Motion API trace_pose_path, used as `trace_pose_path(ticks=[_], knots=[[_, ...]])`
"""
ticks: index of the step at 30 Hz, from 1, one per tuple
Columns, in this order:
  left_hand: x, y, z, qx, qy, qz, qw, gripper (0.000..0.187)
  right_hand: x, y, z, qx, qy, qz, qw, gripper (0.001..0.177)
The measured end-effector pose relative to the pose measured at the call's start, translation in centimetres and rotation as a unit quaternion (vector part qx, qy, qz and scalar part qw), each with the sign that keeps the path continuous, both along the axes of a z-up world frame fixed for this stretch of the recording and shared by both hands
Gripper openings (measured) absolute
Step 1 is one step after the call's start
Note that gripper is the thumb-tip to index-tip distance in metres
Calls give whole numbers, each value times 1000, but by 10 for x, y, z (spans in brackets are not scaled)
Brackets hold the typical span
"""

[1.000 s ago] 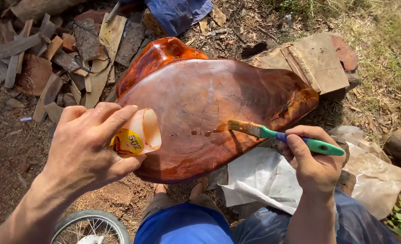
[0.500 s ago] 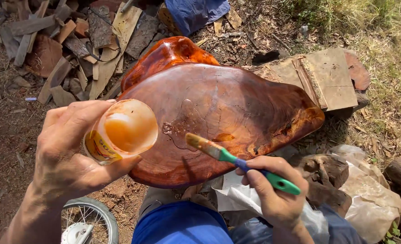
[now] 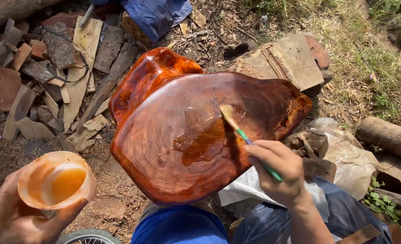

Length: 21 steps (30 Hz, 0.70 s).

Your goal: Applying a liquid finish to a large carved wooden piece using a paintbrush

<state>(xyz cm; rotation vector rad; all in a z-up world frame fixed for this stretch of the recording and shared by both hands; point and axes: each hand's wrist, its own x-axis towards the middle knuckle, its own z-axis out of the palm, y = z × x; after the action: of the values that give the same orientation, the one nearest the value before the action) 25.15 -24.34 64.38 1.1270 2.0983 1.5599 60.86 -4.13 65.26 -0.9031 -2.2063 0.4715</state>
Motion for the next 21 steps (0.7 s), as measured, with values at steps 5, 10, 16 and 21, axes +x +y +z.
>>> trace_pose_path(ticks=[5, 10, 16, 21], knots=[[-31, 3, -20, 30, 38, -41, 998, 72, -70, -53, 20, 82, -40, 232, 968, 20], [-44, 12, -13, -6, 7, -51, 999, 71, -49, -26, 11, -5, 2, 152, 988, 14], [-61, 18, -23, 16, 39, -66, 997, 72, 12, 13, -8, 19, -36, -80, 996, 14], [-66, 22, -30, 11, 53, -73, 996, 78, -28, 19, -11, 61, -83, 15, 995, 17]])
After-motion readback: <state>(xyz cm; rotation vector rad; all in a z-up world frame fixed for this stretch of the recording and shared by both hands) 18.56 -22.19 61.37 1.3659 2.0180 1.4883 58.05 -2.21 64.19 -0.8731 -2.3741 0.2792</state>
